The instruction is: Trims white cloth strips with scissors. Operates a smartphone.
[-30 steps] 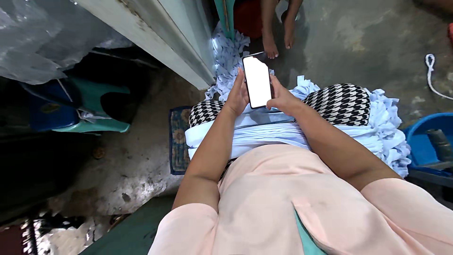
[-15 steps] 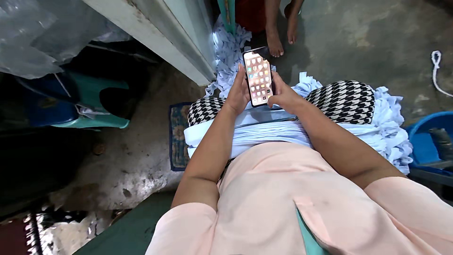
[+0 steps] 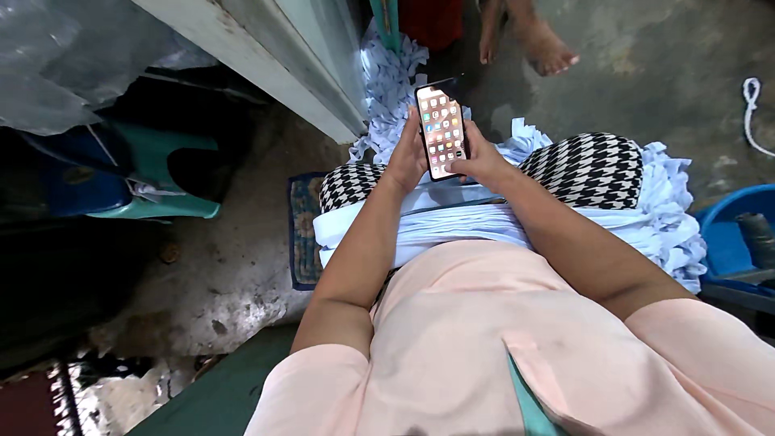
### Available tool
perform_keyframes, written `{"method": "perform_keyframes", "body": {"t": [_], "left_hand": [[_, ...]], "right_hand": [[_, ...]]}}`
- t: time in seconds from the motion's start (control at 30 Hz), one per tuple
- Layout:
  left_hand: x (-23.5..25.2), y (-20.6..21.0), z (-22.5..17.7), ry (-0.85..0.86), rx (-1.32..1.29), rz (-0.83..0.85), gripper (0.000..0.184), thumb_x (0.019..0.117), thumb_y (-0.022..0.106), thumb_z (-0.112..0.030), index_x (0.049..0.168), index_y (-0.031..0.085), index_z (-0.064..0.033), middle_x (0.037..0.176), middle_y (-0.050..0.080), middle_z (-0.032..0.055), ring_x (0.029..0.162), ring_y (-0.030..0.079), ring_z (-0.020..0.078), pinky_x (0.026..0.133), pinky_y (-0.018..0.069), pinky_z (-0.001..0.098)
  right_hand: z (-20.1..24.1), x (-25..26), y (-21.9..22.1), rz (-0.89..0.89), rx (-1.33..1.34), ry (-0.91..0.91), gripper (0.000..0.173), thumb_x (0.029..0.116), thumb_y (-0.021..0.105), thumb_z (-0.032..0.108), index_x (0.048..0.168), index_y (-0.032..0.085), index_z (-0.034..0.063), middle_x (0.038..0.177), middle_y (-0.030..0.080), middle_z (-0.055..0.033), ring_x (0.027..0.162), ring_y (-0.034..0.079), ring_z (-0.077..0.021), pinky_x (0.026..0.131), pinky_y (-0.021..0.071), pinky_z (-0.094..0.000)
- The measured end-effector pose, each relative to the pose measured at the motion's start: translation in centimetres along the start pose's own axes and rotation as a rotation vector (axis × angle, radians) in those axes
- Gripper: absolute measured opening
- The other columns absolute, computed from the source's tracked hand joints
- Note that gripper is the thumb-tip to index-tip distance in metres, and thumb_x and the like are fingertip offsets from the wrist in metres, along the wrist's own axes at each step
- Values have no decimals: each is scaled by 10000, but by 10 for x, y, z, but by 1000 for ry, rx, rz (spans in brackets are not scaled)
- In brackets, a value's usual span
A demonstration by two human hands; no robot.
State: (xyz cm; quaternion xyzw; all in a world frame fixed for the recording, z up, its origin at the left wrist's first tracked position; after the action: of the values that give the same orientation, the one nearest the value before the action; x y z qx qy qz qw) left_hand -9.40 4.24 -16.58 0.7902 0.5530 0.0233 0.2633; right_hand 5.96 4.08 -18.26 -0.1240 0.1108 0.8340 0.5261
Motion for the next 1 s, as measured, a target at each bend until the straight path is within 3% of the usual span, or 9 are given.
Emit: {"method": "perform_keyframes", "body": {"t": [0.07,0.17,0.33,0.5,0.63,0.77,0.87,1.0], "left_hand": [[1,1,0,-9,-5,1,794,1010,69,-679,1619,128,-174,1482,517,105,1259,597,217,1033,522,431],[1,1,1,-19,-6,3,802,1009,80,-689,1624,107,-175,1498,503,112,1279,586,226,1046,514,439],[0,-1,0,-13,12,-11,812,1003,96,-694,1613,128,-159,1476,523,107,1257,600,214,1034,524,428],[0,-1,-2,-8,53,-45,847,997,84,-704,1624,110,-135,1515,490,117,1292,577,220,1053,511,439],[-1,-2,-3,-4,62,-68,857,995,73,-704,1619,132,-120,1523,478,116,1304,564,213,1058,503,436],[-2,-4,-3,6,58,-100,854,997,71,-707,1626,121,-131,1539,462,116,1328,546,224,1071,492,448],[-2,-5,-2,5,51,-101,854,995,62,-707,1633,73,-139,1567,424,116,1356,517,221,1083,479,448],[-1,-6,-1,13,49,-90,848,995,56,-702,1625,96,-136,1543,452,117,1334,536,229,1064,494,455]], "right_hand": [[0,1,1,-15,-47,-21,921,785,727,-44,1549,236,112,1290,614,-144,916,690,-207,612,577,-345],[0,2,1,-18,-74,-24,910,792,722,-48,1544,233,102,1314,603,-151,995,691,-218,683,601,-371],[-1,3,1,-7,-2,1,813,820,623,5,1539,265,133,1277,631,-134,927,691,-222,575,565,-353],[1,2,1,-27,-21,13,813,825,628,11,1544,272,141,1302,612,-138,919,682,-221,571,559,-354],[4,1,1,-2,-22,27,886,772,583,-55,1565,254,163,1352,586,-138,945,680,-224,578,563,-360],[4,1,0,77,-5,-3,999,713,580,-119,1589,196,170,1383,568,-141,1026,674,-228,654,586,-372],[4,2,-1,101,12,3,1021,706,576,-141,1593,180,173,1379,569,-145,1046,673,-242,662,589,-386],[2,2,-1,115,10,-2,1042,701,588,-139,1603,163,164,1388,562,-146,1069,668,-244,670,596,-393]]}}
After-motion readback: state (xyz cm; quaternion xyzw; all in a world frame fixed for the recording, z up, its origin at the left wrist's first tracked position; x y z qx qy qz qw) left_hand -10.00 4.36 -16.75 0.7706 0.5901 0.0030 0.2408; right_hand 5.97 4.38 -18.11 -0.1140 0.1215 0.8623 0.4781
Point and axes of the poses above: each hand's wrist, its own x-axis towards the middle knuckle, its own y-axis out of the palm, z = x × y, the point moved 4 cm from there along x, towards the middle knuckle
